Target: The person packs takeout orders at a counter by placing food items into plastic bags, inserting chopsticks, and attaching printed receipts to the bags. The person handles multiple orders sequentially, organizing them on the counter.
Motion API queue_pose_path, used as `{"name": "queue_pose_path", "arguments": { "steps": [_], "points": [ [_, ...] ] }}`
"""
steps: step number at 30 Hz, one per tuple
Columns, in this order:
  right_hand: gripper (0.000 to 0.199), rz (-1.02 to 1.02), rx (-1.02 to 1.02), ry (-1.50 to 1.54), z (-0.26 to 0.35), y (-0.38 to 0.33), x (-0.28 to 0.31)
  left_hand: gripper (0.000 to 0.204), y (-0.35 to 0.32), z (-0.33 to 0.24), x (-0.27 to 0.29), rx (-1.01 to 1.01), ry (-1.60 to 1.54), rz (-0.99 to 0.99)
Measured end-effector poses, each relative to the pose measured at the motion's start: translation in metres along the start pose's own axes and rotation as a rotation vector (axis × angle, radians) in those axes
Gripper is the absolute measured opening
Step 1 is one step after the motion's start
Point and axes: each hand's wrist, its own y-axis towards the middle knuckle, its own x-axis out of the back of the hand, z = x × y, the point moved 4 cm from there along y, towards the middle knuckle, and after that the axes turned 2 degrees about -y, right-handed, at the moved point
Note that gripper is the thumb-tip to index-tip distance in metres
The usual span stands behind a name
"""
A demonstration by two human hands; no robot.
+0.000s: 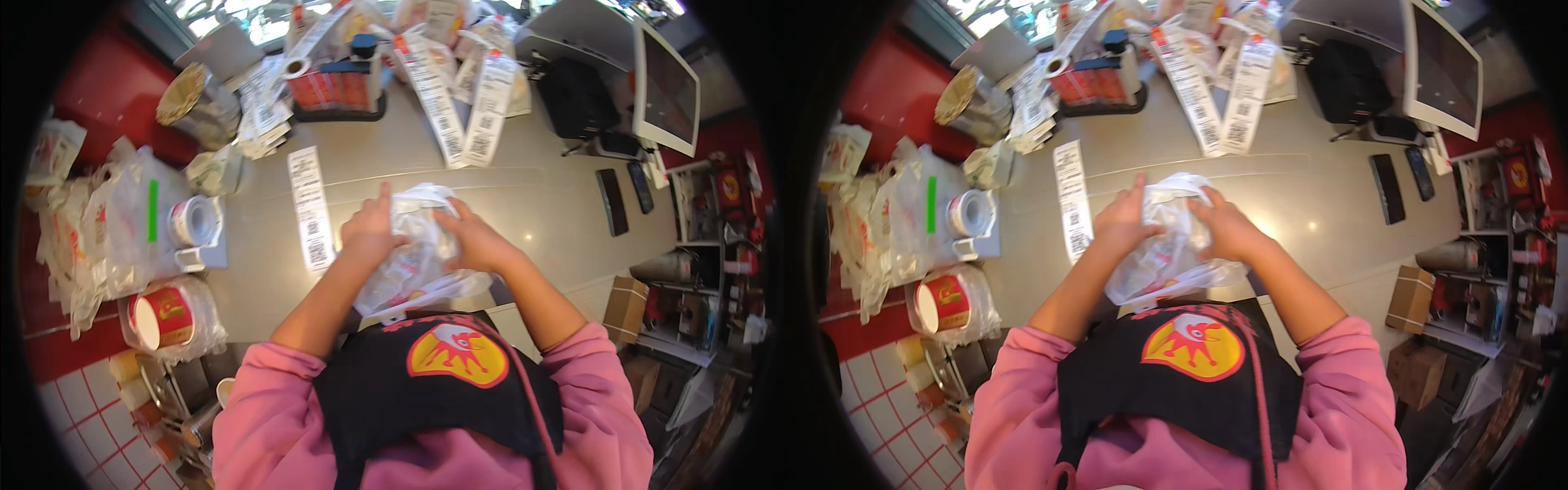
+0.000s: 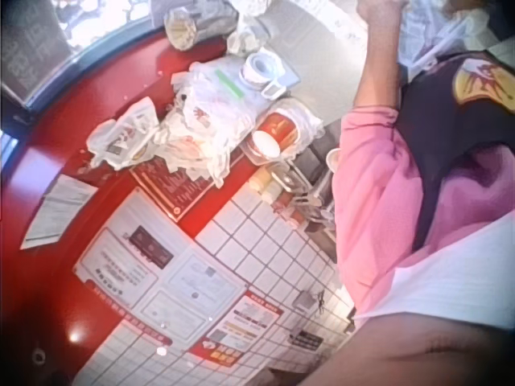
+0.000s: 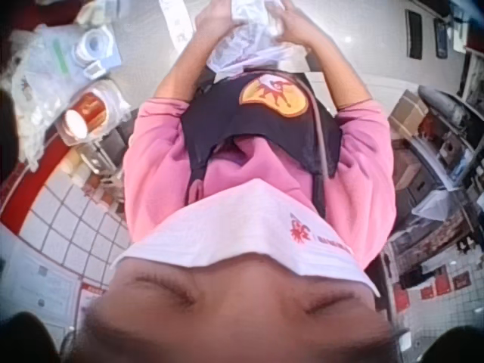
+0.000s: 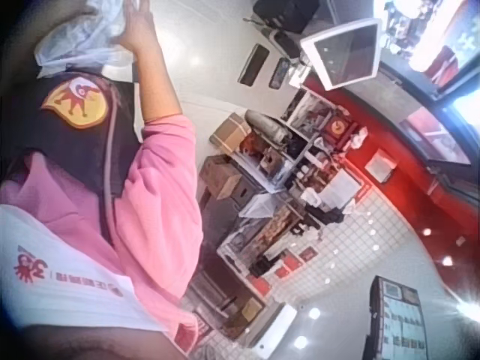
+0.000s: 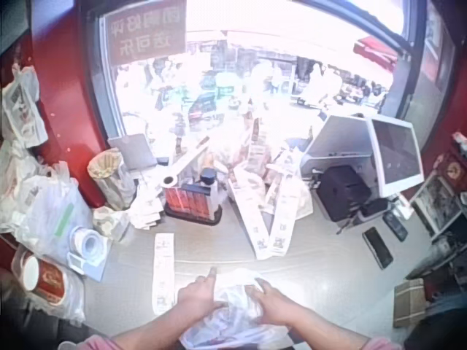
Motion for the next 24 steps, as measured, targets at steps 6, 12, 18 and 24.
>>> {"name": "queue_pose_path", "arguments": {
  "steps": [6, 12, 18, 24],
  "points": [
    [0.049, -0.607, -0.116, 0.341, -0.121, -0.077, 0.076, 0.064, 0.011, 0.021, 0.039, -0.004, -0.171, -0.196],
    [0.086, -0.765, -0.914, -0.075, -0.297, -0.200, 0.125, 0.061, -0.020, -0.019, 0.065, 0.028, -0.131, -0.410],
    [0.092, -0.718, -0.766, 0.061, -0.360, -0.220, 0.120, 0.042, -0.044, -0.114, 0.083, -0.019, -0.287, -0.790],
    [0.086, -0.803, -0.779, 0.067, -0.498, -0.273, 0.171, 0.043, -0.041, -0.175, 0.052, 0.074, -0.395, -0.710]
  ]
}}
